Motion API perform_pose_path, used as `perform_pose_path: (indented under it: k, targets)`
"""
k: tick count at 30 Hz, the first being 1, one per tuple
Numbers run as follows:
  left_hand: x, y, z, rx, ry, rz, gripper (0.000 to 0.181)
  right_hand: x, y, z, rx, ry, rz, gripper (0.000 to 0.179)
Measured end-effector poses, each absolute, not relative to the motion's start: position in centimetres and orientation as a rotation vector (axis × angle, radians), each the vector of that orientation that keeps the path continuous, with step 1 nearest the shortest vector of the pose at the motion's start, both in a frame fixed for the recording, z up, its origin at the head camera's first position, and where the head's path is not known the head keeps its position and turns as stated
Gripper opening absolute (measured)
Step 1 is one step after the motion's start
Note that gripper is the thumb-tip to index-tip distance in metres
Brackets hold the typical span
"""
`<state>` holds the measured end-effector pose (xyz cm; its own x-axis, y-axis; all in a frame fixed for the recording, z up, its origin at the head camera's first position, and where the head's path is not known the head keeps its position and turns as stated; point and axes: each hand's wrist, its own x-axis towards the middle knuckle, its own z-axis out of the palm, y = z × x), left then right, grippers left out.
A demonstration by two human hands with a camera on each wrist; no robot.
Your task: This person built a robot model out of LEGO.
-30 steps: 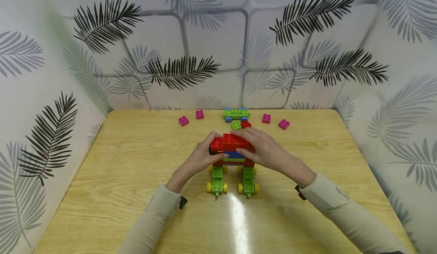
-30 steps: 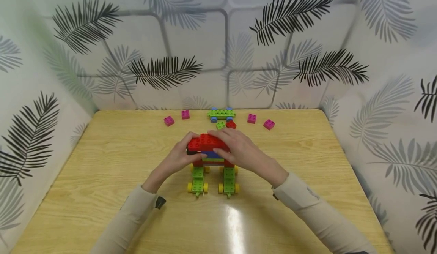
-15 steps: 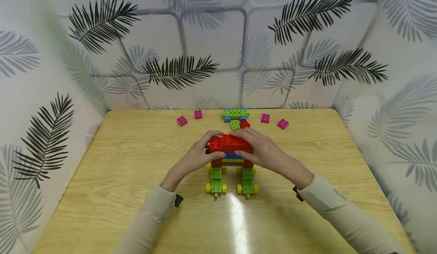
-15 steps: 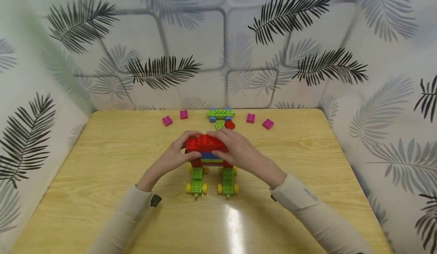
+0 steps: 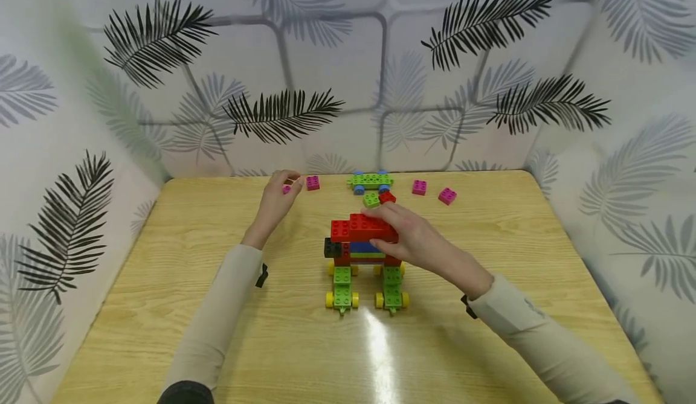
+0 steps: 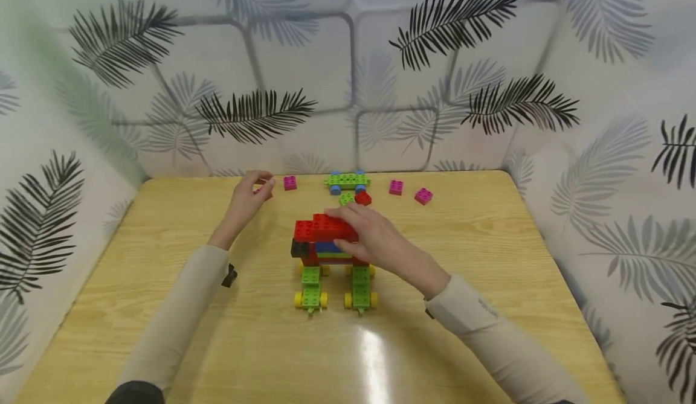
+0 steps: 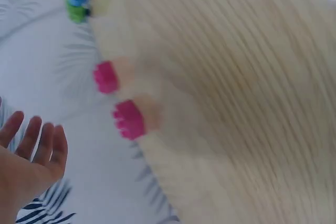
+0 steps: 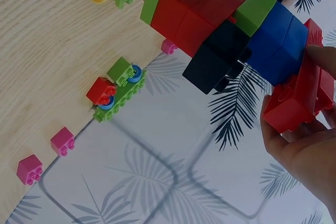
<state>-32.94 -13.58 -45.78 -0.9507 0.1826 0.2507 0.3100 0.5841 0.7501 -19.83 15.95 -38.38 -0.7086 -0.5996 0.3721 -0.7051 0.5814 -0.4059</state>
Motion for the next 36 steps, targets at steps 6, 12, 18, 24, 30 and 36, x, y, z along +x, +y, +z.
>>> perform_pose_path:
  k: [6, 12, 18, 24, 30, 36]
  targets:
    - [-35.0, -14.4, -48.7, -0.169, -2.887, -0.987, 0.043, -19.7, 15.7, -39.0, 1.09, -2.599, 0.816, 0.049]
    - [-35.4, -15.2, -50.1, -0.088, -3.045, -0.859, 0.056, -19.7, 15.2, -39.2, 1.081, -2.612, 0.825, 0.049]
    - [-35.6, -15.4, -50.3, -0.133, -3.122, -0.799, 0.06, -19.6, 15.0, -39.1, 1.061, -2.624, 0.846, 0.049]
    - [-35.7, -15.6, -50.5, -0.169, -3.107, -0.72, 0.046, -19.7, 15.1, -39.2, 1.065, -2.6, 0.875, 0.049]
    - [-35.3, -15.6, -50.7, -0.303, -3.037, -0.821, 0.033, -19.7, 15.4, -39.2, 1.029, -2.631, 0.87, 0.051]
    - [-34.6, -14.8, -50.2, -0.399, -2.947, -1.017, 0.042, -19.6, 15.9, -39.2, 0.999, -2.655, 0.848, 0.051]
